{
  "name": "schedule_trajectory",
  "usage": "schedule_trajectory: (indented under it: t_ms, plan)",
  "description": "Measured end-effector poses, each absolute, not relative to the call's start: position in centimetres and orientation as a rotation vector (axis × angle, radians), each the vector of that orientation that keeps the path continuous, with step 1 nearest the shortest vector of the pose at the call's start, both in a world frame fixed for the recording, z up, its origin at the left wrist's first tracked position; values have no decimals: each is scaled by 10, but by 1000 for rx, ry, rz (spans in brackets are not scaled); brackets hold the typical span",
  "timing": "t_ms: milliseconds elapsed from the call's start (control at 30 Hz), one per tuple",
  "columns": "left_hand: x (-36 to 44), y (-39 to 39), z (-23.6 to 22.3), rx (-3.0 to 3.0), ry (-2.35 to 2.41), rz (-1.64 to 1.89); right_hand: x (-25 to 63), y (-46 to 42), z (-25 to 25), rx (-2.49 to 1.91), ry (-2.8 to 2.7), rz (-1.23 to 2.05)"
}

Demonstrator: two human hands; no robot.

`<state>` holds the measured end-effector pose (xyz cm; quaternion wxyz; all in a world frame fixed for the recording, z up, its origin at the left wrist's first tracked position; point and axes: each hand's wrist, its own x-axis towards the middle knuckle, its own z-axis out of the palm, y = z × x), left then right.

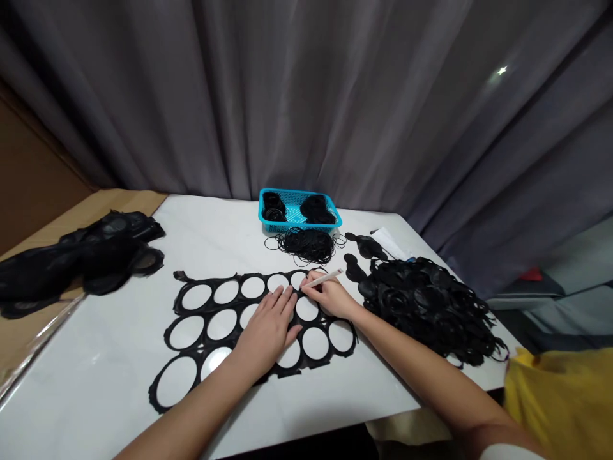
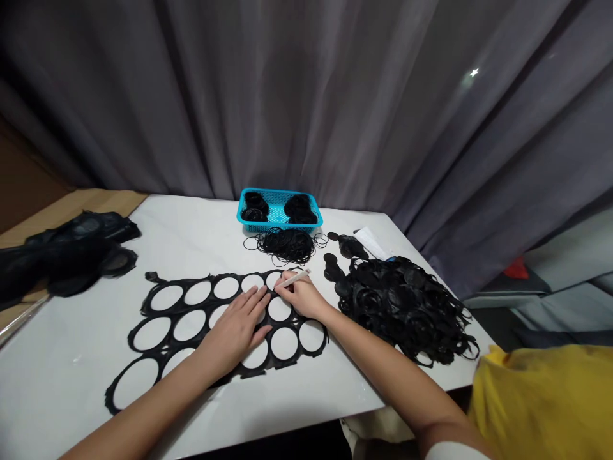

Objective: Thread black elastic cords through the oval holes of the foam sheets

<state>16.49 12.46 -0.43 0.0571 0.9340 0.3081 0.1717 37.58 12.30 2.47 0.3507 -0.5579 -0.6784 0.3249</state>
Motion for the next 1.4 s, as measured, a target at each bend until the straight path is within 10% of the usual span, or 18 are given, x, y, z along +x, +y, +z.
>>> schedule_trajectory:
  t_ms: [467, 967, 1400]
  plan:
    - [161, 124, -4, 2830, 948, 486, 455, 163, 48, -1796, -1469, 144]
    - [158, 62, 4, 2865, 902, 422, 383, 84, 42, -1451, -1474, 1192]
    - [157, 60, 3, 2810, 958, 449, 366, 59, 29, -1510, -1664, 963]
